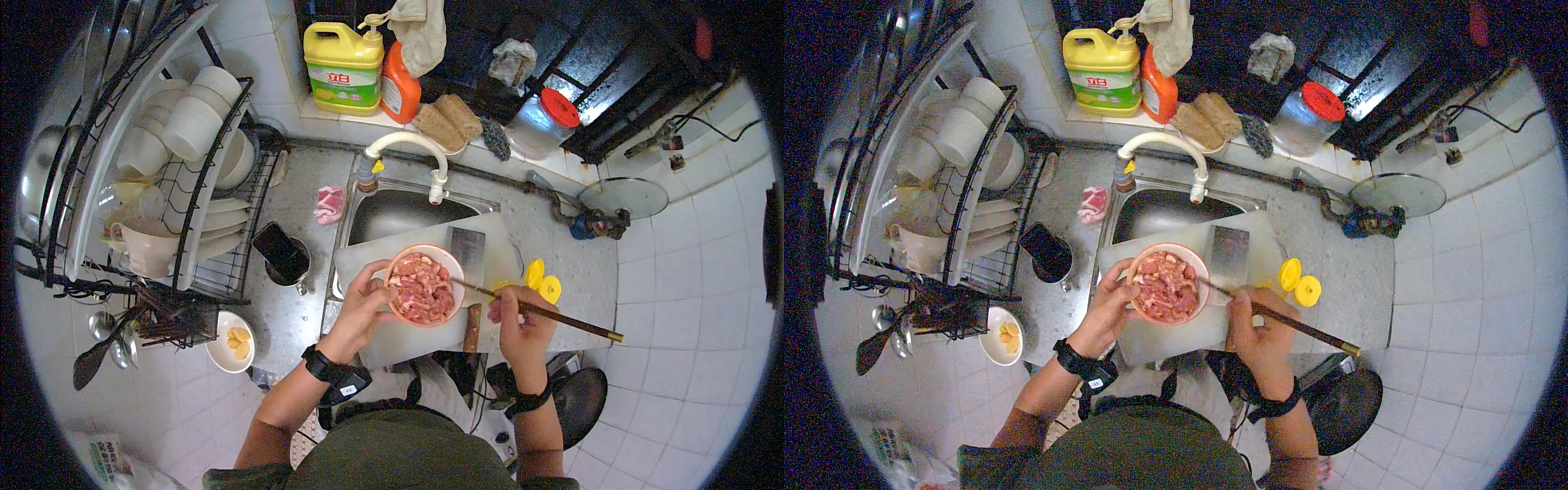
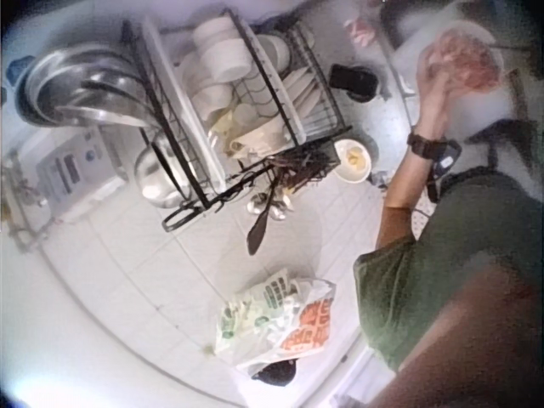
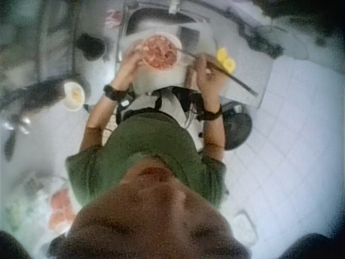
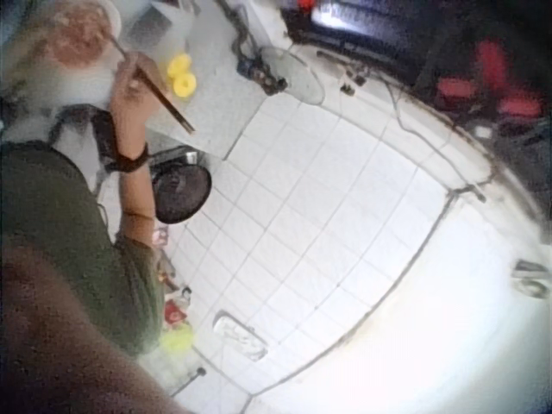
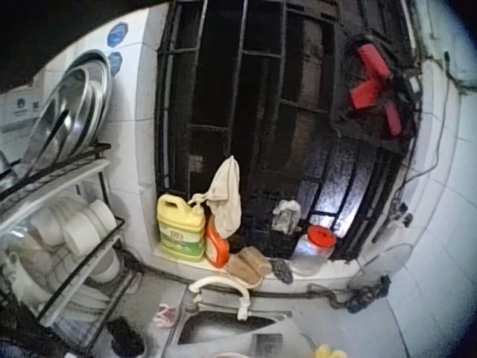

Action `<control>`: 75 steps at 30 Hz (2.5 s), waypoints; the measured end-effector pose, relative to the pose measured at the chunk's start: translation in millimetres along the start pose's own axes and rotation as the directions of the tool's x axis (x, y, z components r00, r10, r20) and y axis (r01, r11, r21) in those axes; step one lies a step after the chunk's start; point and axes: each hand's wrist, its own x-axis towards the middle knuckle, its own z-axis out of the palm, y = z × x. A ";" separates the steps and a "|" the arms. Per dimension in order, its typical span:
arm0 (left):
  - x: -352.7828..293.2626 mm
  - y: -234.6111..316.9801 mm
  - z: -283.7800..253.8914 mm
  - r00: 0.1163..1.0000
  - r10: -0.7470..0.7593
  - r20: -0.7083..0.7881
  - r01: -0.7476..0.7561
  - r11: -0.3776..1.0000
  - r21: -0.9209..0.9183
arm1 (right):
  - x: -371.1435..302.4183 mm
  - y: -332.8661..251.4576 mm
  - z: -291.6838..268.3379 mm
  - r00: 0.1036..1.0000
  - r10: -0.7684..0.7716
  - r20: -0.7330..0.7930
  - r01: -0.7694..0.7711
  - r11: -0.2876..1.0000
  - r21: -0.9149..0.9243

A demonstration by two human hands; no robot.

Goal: The person adds seasoning from a jar, a squeeze bottle, and a liquid bottle into a bowl of meat, then stirs the contents with a pair of chopsticks.

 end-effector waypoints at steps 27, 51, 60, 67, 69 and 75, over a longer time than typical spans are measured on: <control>1.0 1.7 4.1 0.995 -0.058 0.078 0.054 0.997 0.056 | -8.0 -15.9 7.2 0.986 -0.089 0.138 0.093 0.996 -0.019; -3.0 -6.8 -14.1 0.994 -0.097 0.048 0.095 0.995 0.036 | 13.0 -3.3 10.4 0.939 -0.091 0.332 0.162 0.968 -0.194; 2.1 -7.2 -10.0 0.992 -0.112 0.050 0.107 0.991 0.084 | 15.0 49.9 4.9 0.935 -0.008 0.355 0.075 0.982 -0.174; 8.8 -16.0 -8.6 0.988 -0.112 0.110 0.106 0.993 0.055 | 9.9 12.7 22.2 0.900 -0.285 0.330 0.363 0.909 -0.207; 5.1 -17.9 -14.7 0.993 -0.100 0.063 0.096 0.994 0.060 | 11.5 -8.2 2.1 0.933 -0.165 0.321 0.263 0.919 -0.292; 5.9 -18.2 -6.2 0.991 -0.107 0.084 0.104 0.994 0.034 | 9.7 20.9 3.4 0.973 -0.093 0.213 0.143 0.962 -0.232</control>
